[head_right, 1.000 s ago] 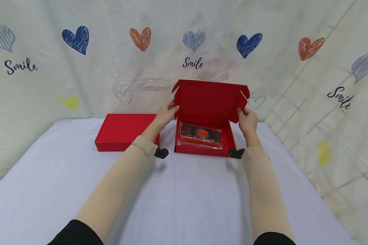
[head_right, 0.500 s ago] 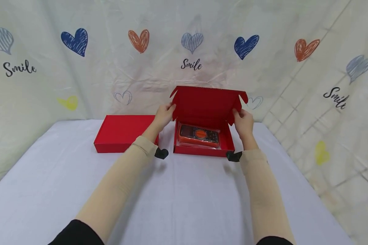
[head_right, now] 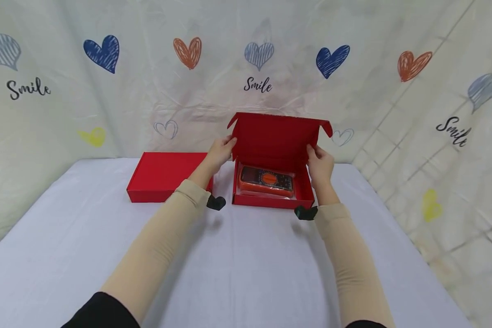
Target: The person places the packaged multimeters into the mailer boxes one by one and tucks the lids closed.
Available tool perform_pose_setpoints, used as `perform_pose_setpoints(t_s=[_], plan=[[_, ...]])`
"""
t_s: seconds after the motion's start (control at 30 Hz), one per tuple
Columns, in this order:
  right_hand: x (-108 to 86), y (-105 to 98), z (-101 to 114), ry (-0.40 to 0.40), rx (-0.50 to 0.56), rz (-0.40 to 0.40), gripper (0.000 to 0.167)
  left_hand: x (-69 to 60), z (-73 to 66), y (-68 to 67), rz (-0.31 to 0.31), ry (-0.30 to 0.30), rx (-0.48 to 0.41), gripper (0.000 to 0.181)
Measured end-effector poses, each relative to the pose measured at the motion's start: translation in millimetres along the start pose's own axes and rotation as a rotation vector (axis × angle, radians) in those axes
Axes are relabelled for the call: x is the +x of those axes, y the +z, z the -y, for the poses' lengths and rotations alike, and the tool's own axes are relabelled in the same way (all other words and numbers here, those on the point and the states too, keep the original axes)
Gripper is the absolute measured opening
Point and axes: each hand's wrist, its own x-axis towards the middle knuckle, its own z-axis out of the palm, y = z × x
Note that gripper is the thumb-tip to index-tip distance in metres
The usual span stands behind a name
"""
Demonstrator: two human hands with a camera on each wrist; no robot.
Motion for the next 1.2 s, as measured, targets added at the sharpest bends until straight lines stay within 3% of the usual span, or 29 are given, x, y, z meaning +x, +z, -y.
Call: perform_pose_setpoints(t_s=[0.1,0.37,0.73,1.07,1.2], plan=[[-4.4,5,5,0.032,0.083,-0.028,0.050,1.4,-0.5,0.0,0.008,-0.016,-0.027,0.048],[-16.6,16,20,0.099,0.164,-0.047,0.050,4.5,1.1,-1.7,-0.006,-0.021,-0.040,0.048],[-12.8,20,2,0.072,0.337,-0.069,0.049,-1.1,3.0,-0.8,0.001,0.012,-0.073,0.050],[-16.3,17,-4,0.106,0.304,-0.072,0.053,-11.3,7.2,2.5,-0.009,0.008,-0.139,0.051],[-19.4,16,-7,0.081,0.246,-0.063,0.053,-15.0,9.1,2.2,-0.006,0.013,-0.144,0.051]])
